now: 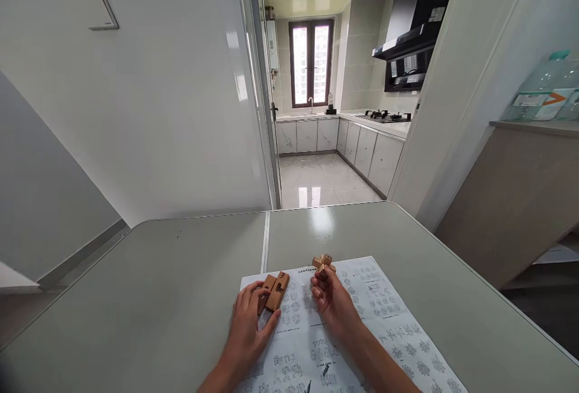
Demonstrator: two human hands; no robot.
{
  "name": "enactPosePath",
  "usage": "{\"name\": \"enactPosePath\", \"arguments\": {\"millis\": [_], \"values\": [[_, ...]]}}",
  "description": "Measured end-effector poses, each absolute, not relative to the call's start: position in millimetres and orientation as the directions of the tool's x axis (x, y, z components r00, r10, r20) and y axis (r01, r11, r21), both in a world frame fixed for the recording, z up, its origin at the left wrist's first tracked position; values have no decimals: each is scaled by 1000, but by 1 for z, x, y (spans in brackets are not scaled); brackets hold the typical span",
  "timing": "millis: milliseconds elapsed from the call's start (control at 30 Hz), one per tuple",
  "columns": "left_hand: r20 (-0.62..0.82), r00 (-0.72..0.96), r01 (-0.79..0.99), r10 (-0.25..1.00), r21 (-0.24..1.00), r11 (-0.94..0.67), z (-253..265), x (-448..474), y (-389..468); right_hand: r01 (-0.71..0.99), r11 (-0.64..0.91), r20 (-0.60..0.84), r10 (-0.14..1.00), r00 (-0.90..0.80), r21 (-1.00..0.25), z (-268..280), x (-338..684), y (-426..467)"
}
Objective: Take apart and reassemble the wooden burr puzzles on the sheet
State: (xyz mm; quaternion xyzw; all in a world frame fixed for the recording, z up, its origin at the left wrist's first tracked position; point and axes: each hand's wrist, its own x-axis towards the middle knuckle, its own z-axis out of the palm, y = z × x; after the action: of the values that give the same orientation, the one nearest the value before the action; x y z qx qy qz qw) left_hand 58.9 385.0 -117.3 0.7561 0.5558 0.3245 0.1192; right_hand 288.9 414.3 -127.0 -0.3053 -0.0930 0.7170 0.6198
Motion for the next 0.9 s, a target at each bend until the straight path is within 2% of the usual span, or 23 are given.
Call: {"name": "enactPosePath", "arguments": {"millis": [167,400,633,900], "values": [[340,174,772,924,535,-343,-119,59,386,-812,-279,-322,939,-120,-512,-125,293,414],[315,200,768,928,538,-348,-118,59,384,-833,-347,-324,921,-215,-432,-120,295,414],[307,209,770,928,534,-350,-117,58,383,-867,-304,-268,941,-208,-395,-122,301,417],[299,219,774,929,527,-352,-115,59,382,-860,-267,-258,952,-165,-434,-120,299,415]]}}
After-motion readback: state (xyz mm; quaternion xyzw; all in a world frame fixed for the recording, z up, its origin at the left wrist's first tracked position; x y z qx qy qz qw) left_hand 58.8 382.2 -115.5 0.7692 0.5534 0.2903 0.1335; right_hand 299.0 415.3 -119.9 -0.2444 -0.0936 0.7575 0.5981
